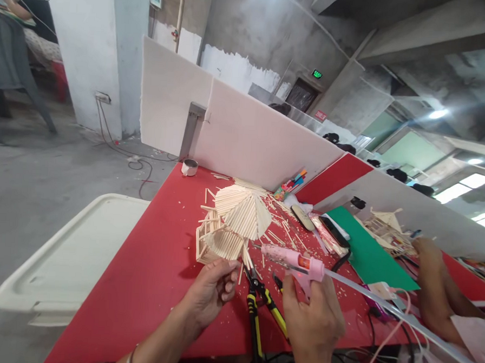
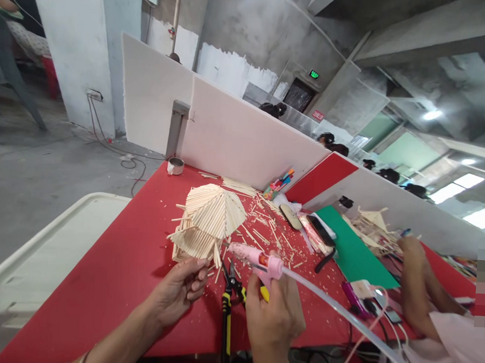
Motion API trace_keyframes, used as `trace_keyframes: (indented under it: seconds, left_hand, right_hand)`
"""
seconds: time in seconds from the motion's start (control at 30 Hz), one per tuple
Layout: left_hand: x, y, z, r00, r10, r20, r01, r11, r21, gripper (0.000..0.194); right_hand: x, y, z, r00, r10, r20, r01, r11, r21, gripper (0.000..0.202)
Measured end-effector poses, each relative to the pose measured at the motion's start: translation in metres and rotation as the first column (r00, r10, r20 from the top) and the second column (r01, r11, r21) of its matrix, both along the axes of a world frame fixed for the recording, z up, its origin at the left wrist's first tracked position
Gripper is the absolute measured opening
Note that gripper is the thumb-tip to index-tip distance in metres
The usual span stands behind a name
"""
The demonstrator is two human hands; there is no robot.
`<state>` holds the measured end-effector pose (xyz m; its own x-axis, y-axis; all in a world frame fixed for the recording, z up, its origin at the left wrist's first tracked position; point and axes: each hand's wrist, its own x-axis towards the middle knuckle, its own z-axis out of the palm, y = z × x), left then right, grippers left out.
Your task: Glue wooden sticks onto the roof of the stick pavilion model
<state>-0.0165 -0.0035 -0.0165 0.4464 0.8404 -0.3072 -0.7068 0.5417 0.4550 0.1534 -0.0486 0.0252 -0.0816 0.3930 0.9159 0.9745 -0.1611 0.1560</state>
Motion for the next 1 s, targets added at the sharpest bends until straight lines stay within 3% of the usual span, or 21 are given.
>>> trace_keyframes:
  seconds: [0.2, 0.53, 1.0]
  left_hand:
    - [0.0, 0.001, 0.004, 1.0, 0.0, -0.009, 0.0, 1.0, -0.003, 0.022]
    - [0.0, 0.003, 0.006, 0.999, 0.019, -0.041, -0.018, 0.999, 0.045, 0.026]
    - [0.002, 0.005, 0.006, 0.996, 0.025, -0.083, -0.022, 0.999, 0.039, 0.022]
  right_hand:
    - [0.011, -0.006, -0.012, 0.987, -0.109, -0.114, 0.103, 0.993, -0.057, 0.03]
    - [-0.015, 0.015, -0.014, 0.974, 0.029, -0.224, -0.05, 0.995, -0.086, 0.026]
    - [-0.02, 0.016, -0.011, 0.981, 0.059, -0.183, -0.075, 0.994, -0.08, 0.018]
